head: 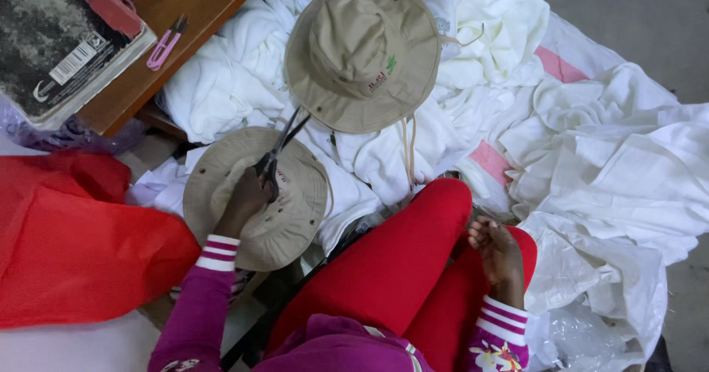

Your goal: The person sews a logo onto a beige bucket hat using a needle and thread. They then use scissors to trim excess thread and continue sewing the logo.

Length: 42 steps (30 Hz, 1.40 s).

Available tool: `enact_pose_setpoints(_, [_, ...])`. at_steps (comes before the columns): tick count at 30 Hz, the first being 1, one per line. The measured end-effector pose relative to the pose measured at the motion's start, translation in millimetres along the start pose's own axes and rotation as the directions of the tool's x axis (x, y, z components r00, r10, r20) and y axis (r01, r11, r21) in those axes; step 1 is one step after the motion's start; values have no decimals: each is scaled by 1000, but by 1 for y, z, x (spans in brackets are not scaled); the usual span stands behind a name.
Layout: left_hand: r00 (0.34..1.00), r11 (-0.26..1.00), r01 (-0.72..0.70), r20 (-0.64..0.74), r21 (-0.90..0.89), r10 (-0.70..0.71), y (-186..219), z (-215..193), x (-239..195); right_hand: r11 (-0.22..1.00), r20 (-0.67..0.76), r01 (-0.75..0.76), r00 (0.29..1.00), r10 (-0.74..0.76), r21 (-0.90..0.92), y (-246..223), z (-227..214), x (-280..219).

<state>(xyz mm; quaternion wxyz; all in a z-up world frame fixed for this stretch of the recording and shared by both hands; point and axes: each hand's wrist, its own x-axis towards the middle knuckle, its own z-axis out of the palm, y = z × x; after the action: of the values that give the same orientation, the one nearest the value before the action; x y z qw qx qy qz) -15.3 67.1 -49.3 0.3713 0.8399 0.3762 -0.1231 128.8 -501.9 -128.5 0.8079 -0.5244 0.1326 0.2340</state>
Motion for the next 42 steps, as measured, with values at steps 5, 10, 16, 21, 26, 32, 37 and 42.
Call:
enact_pose_setpoints(5, [999, 996, 35, 31, -87, -32, -28, -51, 4, 990, -35, 16, 999, -21, -139, 15, 0, 12])
enact_pose_setpoints(10, [997, 939, -48, -46, 342, 67, -29, -95, 27, 981, -6, -12, 1000, 11, -193, 14, 11, 10])
enact_pose_setpoints(16, [967, 840, 87, -249, 535, 59, -66, -66, 53, 975, -91, 9, 995, -30, -224, 9, 13, 3])
enact_pose_setpoints(21, [938, 659, 109, -296, 744, 180, -20, -26, 80, 968, -138, -4, 990, -32, -250, 15, 25, 10])
enact_pose_setpoints(26, [581, 642, -714, -276, 278, 766, 172, 19, 75, 947, -89, 6, 995, -36, -321, 15, 41, 10])
enact_pose_setpoints(32, [442, 563, -748, -368, 352, 818, 278, 32, 119, 951, -156, 81, 979, -132, -299, 20, 30, -18])
enact_pose_setpoints(37, [-87, 321, -770, -590, 551, 803, 262, 6, 63, 975, -131, 169, 973, -188, -141, 31, 5, -29])
enact_pose_setpoints(42, [-229, 203, -802, -602, 562, 765, 256, 88, -78, 921, 248, 354, 889, -385, 161, -14, 67, -70])
